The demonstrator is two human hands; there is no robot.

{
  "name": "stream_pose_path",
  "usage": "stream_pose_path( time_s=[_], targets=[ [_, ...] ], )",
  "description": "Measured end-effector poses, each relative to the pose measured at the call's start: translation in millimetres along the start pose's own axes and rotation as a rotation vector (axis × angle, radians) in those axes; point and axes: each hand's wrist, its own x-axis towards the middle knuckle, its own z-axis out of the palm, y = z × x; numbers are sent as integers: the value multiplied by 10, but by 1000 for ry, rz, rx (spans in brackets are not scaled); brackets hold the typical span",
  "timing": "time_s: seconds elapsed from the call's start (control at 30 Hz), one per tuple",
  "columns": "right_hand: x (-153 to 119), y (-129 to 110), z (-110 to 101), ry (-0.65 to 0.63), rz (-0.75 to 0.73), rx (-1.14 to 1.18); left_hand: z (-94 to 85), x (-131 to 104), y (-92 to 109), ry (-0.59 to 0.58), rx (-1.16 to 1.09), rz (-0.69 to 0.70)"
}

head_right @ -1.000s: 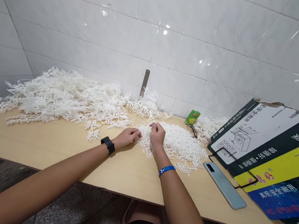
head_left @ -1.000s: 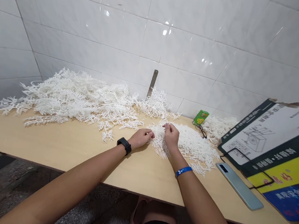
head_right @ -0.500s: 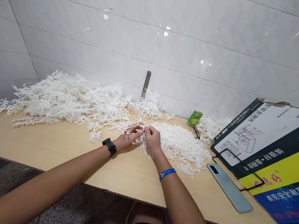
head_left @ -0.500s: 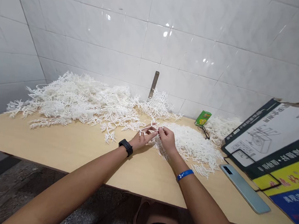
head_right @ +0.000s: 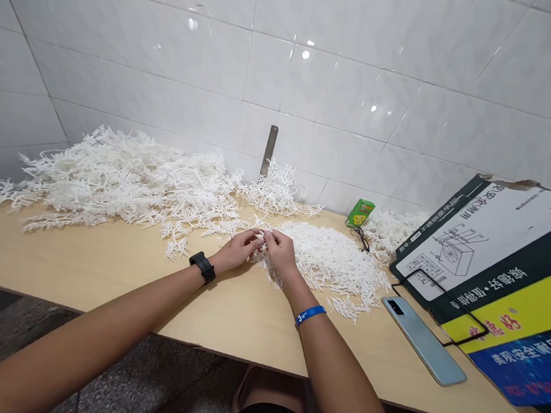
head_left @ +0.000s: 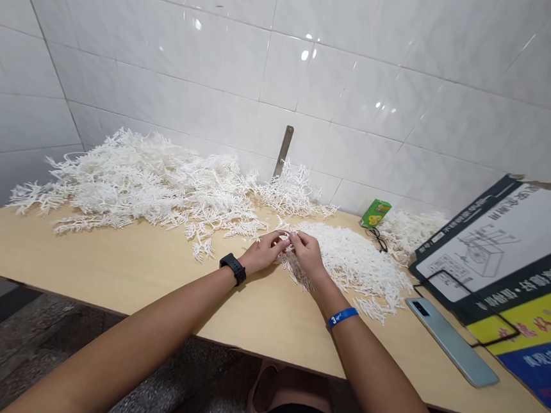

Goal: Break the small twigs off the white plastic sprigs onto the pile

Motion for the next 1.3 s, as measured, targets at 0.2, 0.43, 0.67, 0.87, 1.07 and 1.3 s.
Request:
stream_pose_path(
  time_s=[0.2,0.43,0.67,0.87,1.07,1.3],
  targets=[
    [5,-35,-29,93,-8,-121,-27,-5,56,7,118,54],
    [0,-24,-5,231,8,-221,3,38,89,-23,46,91],
    [45,-20,-45,397,21,-275,3,17,84,-47,43,114],
    [100,29,-296,507,15,-189,-14,-36,51,-151,83,49],
    [46,-23,-95,270,-35,-2,5,5,-3,-117,-21,-27],
    [18,20,-49,181,-3,42,27,18,-42,-87,-192,-86]
  ],
)
